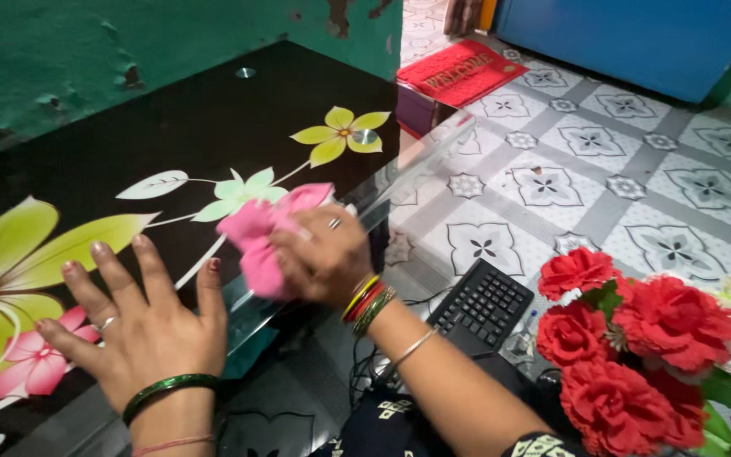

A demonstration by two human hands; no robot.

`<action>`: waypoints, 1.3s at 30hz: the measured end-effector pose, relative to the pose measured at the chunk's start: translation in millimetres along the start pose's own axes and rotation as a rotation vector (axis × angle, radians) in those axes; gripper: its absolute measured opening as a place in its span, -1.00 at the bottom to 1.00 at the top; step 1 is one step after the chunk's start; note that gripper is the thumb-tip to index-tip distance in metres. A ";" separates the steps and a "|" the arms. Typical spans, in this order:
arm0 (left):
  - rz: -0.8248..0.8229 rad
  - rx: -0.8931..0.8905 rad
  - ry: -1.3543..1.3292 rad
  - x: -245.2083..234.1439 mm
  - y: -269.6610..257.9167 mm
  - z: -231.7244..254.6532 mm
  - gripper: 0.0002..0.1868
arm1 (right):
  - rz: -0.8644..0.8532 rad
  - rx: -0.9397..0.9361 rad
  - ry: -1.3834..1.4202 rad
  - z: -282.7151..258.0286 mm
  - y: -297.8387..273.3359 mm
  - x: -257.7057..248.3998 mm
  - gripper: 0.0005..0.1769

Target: The person wipes a black tabletop with a pink cloth, moving the cloth across the surface in repeated strokes. After cleaning, the person spreads a pink patterned cloth over the table to cover it.

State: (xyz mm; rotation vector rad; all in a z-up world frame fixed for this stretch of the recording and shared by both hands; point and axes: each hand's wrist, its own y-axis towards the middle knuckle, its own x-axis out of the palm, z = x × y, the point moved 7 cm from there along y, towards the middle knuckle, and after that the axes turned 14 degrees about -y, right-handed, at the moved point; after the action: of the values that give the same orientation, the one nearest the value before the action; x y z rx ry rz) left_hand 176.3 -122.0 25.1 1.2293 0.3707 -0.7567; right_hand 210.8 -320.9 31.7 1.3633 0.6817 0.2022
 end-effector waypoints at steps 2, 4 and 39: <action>0.009 0.015 -0.035 1.5 -0.1 -1.8 -0.22 | 0.007 0.042 -0.040 36.3 -6.3 4.5 -0.81; -0.020 0.006 0.050 5.4 -1.0 -4.4 -0.22 | 0.020 0.086 -0.111 72.7 -13.4 3.9 -0.78; -0.096 -0.145 -0.123 -0.8 14.8 -10.5 -0.17 | -0.704 -0.185 -0.401 76.2 40.2 122.6 -0.62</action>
State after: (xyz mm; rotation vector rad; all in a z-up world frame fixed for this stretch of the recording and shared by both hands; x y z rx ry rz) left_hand 187.4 -109.9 32.7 1.0297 0.3790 -0.8686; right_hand 360.4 -312.5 32.9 0.8821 0.7381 -0.5449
